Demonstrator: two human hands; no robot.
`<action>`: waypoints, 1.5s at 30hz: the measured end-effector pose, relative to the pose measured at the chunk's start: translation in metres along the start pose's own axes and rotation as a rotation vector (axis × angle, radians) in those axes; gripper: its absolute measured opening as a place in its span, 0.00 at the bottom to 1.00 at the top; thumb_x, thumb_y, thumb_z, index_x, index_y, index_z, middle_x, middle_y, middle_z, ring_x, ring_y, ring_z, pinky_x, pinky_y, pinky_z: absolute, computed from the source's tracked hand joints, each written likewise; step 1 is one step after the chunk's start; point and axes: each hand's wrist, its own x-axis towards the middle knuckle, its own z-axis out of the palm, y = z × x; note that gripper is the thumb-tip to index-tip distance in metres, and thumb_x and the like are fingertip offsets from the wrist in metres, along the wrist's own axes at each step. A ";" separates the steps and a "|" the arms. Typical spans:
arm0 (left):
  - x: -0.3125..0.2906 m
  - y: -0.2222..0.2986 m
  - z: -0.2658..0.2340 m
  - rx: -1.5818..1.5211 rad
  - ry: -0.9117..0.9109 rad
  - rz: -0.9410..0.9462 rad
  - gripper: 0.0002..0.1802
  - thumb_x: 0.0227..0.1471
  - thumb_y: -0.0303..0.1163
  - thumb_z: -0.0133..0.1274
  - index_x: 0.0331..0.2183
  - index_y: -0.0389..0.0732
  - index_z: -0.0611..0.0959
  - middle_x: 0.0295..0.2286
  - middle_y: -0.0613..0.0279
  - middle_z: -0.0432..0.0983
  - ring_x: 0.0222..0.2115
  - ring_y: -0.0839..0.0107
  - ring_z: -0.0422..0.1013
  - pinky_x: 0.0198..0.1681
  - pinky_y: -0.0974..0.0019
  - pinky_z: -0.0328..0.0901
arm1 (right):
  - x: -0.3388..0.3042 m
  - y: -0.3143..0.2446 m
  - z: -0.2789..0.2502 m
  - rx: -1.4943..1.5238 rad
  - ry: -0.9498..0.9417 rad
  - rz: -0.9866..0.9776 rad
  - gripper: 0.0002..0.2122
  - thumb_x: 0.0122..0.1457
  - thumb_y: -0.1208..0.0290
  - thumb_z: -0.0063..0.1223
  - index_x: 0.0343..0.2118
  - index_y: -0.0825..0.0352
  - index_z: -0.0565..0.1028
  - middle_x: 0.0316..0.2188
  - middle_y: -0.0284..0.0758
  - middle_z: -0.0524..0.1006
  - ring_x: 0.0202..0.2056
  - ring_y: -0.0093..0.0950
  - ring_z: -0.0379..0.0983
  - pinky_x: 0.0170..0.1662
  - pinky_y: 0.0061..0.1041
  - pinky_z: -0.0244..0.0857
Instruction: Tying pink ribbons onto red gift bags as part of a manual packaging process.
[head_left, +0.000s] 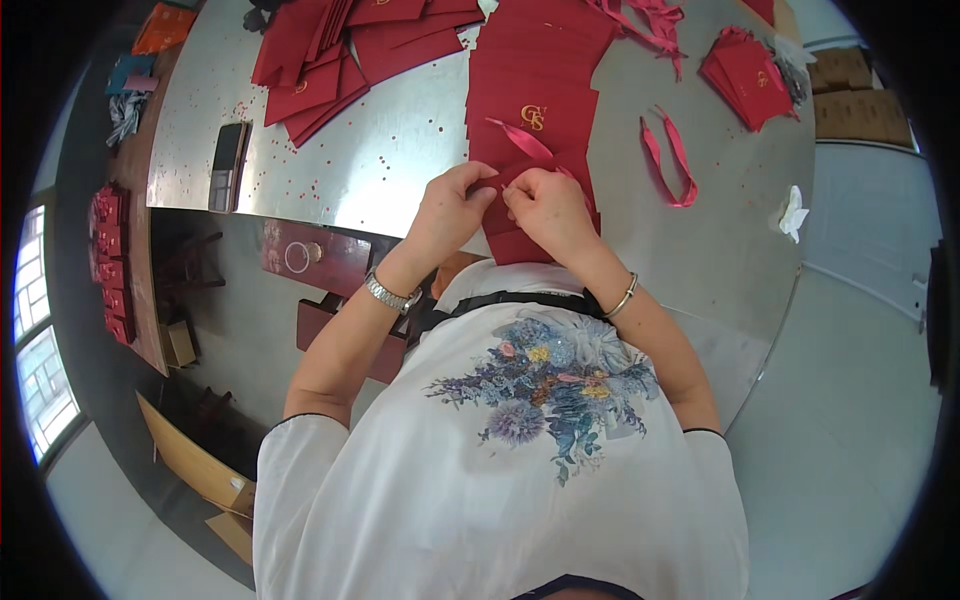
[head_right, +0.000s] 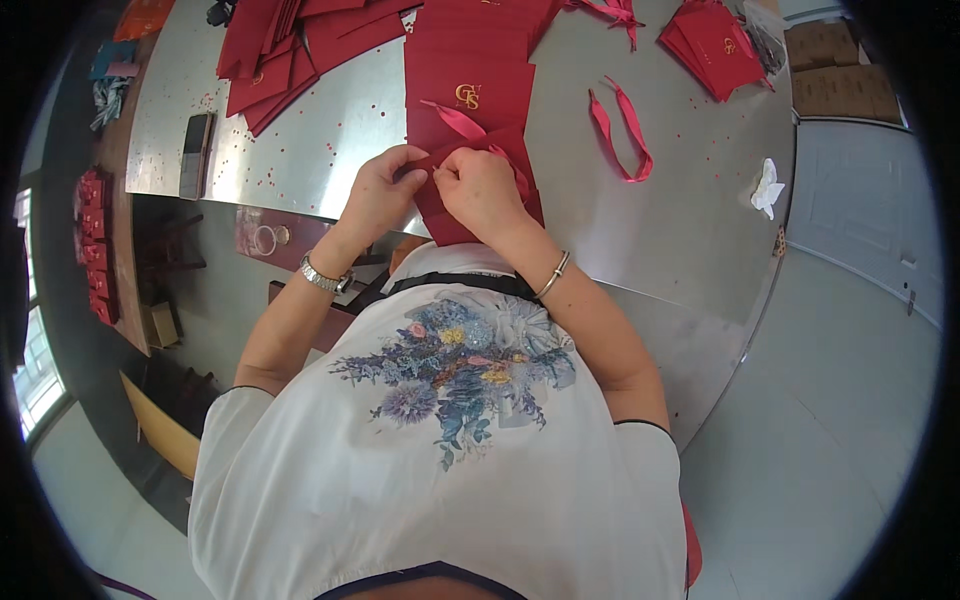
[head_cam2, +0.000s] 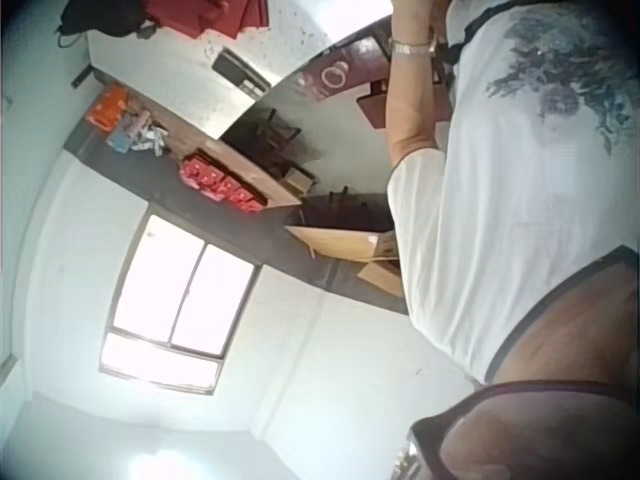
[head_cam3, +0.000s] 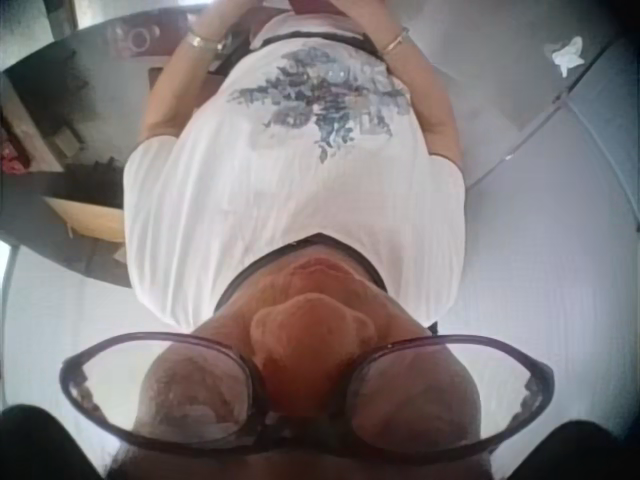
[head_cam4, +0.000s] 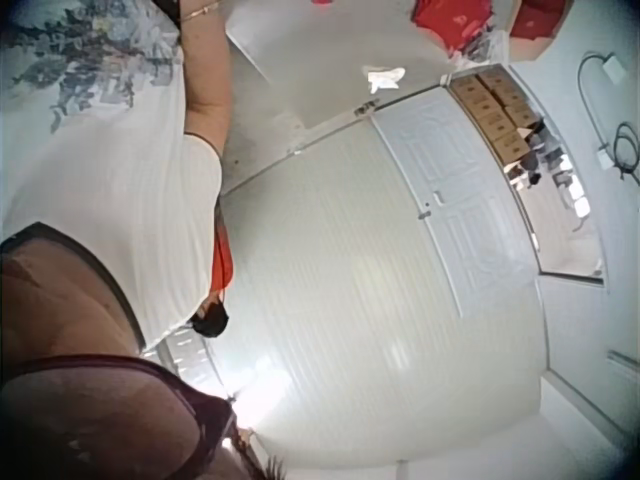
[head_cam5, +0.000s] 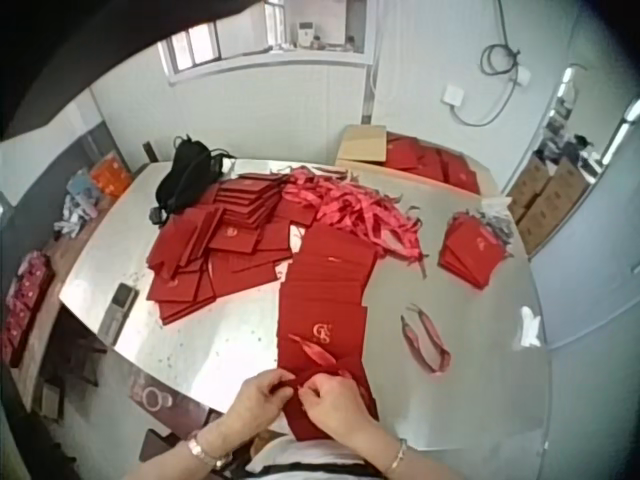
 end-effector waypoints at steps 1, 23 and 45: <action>0.000 0.000 0.000 -0.029 0.008 -0.003 0.11 0.48 0.23 0.53 0.37 0.34 0.79 0.31 0.50 0.77 0.32 0.60 0.75 0.37 0.66 0.68 | 0.000 -0.002 -0.001 0.000 0.000 -0.001 0.09 0.55 0.70 0.54 0.28 0.71 0.77 0.18 0.37 0.78 0.22 0.25 0.76 0.30 0.26 0.70; 0.001 0.007 -0.001 0.274 0.085 0.268 0.05 0.45 0.20 0.53 0.30 0.34 0.77 0.28 0.46 0.76 0.30 0.48 0.73 0.33 0.58 0.68 | 0.006 -0.017 0.003 -0.182 0.096 -0.072 0.08 0.49 0.71 0.50 0.19 0.70 0.76 0.20 0.46 0.77 0.22 0.43 0.75 0.28 0.37 0.70; 0.000 0.003 0.001 0.236 0.063 0.296 0.07 0.44 0.21 0.54 0.31 0.33 0.78 0.28 0.47 0.76 0.30 0.51 0.73 0.35 0.61 0.68 | -0.004 -0.013 0.002 0.001 0.089 0.011 0.08 0.52 0.70 0.52 0.23 0.70 0.75 0.20 0.45 0.76 0.26 0.43 0.75 0.32 0.40 0.69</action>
